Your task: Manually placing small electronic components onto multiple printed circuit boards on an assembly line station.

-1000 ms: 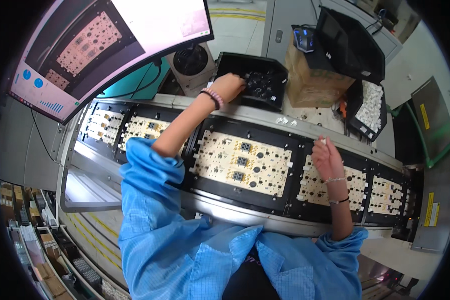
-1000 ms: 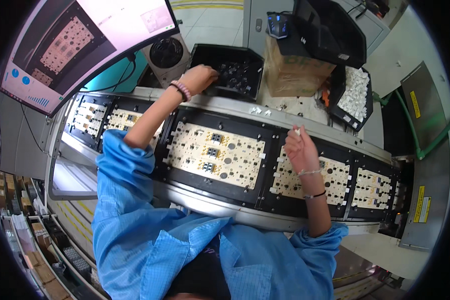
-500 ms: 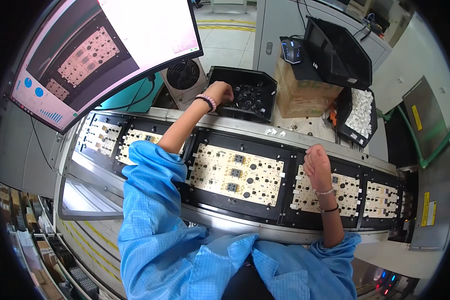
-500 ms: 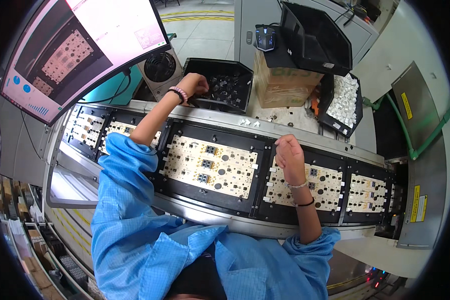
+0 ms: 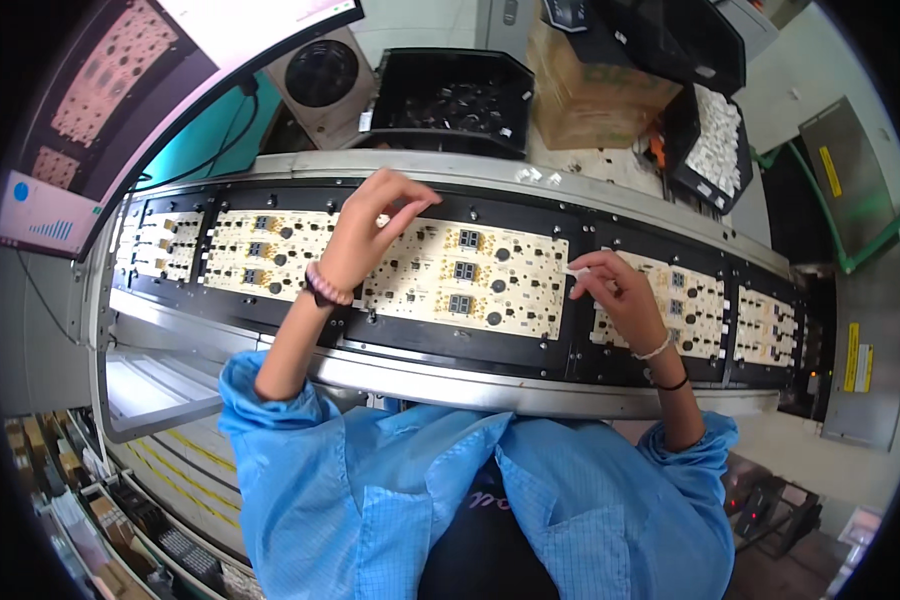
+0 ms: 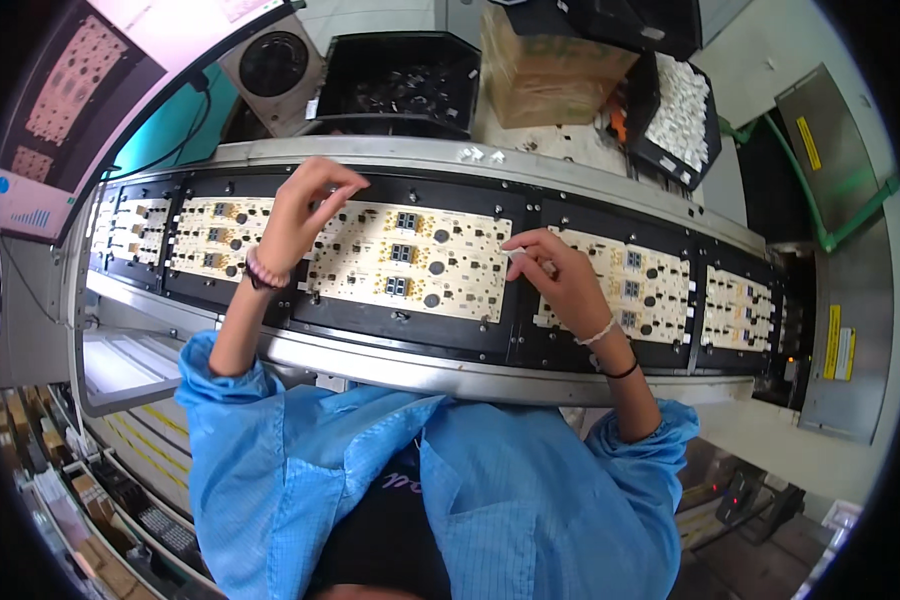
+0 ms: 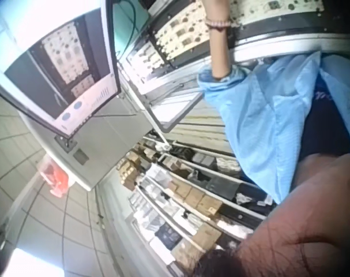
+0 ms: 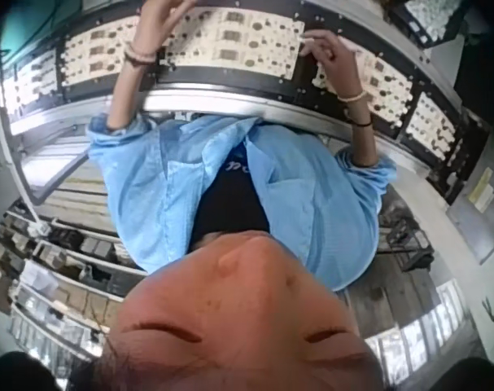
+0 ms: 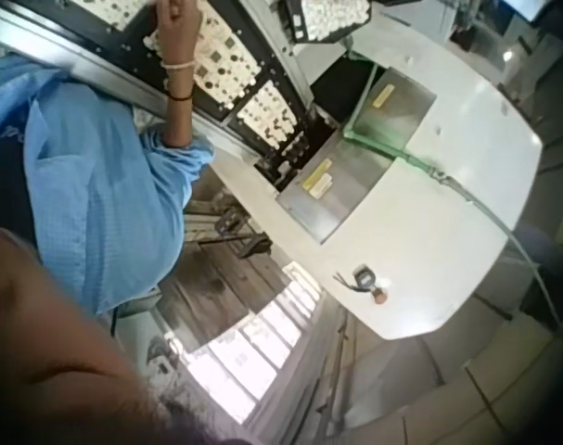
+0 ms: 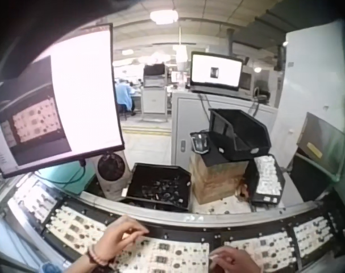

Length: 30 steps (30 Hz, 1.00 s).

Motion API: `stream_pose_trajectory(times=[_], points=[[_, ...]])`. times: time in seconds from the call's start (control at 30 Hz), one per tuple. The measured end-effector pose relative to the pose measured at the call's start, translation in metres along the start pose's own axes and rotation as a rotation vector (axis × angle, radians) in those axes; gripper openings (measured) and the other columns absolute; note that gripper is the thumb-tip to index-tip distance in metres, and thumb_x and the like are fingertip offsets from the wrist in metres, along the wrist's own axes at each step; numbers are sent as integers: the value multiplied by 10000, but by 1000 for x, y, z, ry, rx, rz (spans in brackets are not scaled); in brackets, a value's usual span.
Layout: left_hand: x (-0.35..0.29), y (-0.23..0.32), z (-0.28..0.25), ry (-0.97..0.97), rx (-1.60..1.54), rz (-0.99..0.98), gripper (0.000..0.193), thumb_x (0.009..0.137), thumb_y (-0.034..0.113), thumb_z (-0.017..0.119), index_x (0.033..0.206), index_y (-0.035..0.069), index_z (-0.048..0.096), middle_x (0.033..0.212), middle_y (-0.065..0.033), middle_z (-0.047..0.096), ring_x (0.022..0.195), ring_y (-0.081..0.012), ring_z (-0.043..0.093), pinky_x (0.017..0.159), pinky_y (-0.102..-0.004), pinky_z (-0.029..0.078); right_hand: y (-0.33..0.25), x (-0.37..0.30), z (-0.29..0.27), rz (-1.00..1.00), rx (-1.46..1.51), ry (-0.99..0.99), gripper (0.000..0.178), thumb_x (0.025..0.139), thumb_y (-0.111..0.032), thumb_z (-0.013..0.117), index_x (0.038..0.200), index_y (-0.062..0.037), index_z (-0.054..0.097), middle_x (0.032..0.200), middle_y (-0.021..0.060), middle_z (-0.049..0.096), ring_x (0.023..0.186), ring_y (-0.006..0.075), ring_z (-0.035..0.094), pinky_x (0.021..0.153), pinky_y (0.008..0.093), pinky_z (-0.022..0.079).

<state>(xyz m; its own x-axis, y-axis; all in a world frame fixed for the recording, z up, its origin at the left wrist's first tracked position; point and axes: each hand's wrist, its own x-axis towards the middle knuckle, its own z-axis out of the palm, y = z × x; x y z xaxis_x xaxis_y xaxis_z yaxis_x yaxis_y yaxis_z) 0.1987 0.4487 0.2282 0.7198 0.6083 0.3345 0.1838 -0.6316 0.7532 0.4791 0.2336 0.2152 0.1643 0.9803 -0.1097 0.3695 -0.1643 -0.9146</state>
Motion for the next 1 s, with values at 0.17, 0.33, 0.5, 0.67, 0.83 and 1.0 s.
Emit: stream_pose_trajectory(times=[0.17, 0.33, 0.5, 0.67, 0.83, 1.0], points=[[-17, -12, 4, -46, 159, 43, 161, 898, -11, 628, 1040, 36, 687, 987, -64, 612, 834, -161, 615, 701, -283, 516, 0, -6, 9, 30, -163, -23, 218, 918, -104, 641, 1116, -82, 552, 748, -3, 671, 570, 17, 473, 531, 188, 335], [-15, -13, 9, -43, -1, -53, 139, 881, -22, 649, 1015, 8, 676, 977, -85, 665, 854, -172, 669, 707, -268, 547, 17, -11, 15, 66, -255, 44, 204, 935, -130, 631, 1107, -77, 535, 715, 18, 652, 552, 91, 537, 542, 231, 397], [-15, -13, 7, -27, 16, -43, 141, 854, 4, 681, 994, 13, 668, 932, -96, 682, 801, -206, 671, 692, -289, 547, 11, -12, 22, 24, -454, 98, 196, 930, -139, 636, 1094, -83, 546, 711, 36, 610, 578, 177, 568, 575, 287, 449], [-19, -15, 11, -52, 25, -41, 134, 853, 8, 681, 986, 16, 668, 925, -93, 675, 797, -210, 668, 680, -287, 543, 6, -14, 23, -90, -634, 116, 168, 872, -122, 684, 1021, -107, 608, 823, 59, 512, 672, 194, 583, 599, 303, 476], [-22, -19, 13, -60, 45, -41, 128, 853, 11, 682, 980, 17, 670, 918, -91, 669, 788, -217, 663, 662, -288, 536, 13, -19, 19, -91, -648, 115, 151, 868, -136, 694, 1003, -107, 632, 843, 49, 514, 678, 196, 583, 613, 308, 487], [-20, -15, 17, -53, -52, -115, 180, 855, -8, 671, 1033, 10, 652, 932, -86, 673, 825, -172, 679, 722, -273, 561, 17, -19, 16, -65, -629, 126, 140, 869, -151, 697, 993, -106, 650, 862, 45, 521, 697, 192, 594, 621, 310, 493]])
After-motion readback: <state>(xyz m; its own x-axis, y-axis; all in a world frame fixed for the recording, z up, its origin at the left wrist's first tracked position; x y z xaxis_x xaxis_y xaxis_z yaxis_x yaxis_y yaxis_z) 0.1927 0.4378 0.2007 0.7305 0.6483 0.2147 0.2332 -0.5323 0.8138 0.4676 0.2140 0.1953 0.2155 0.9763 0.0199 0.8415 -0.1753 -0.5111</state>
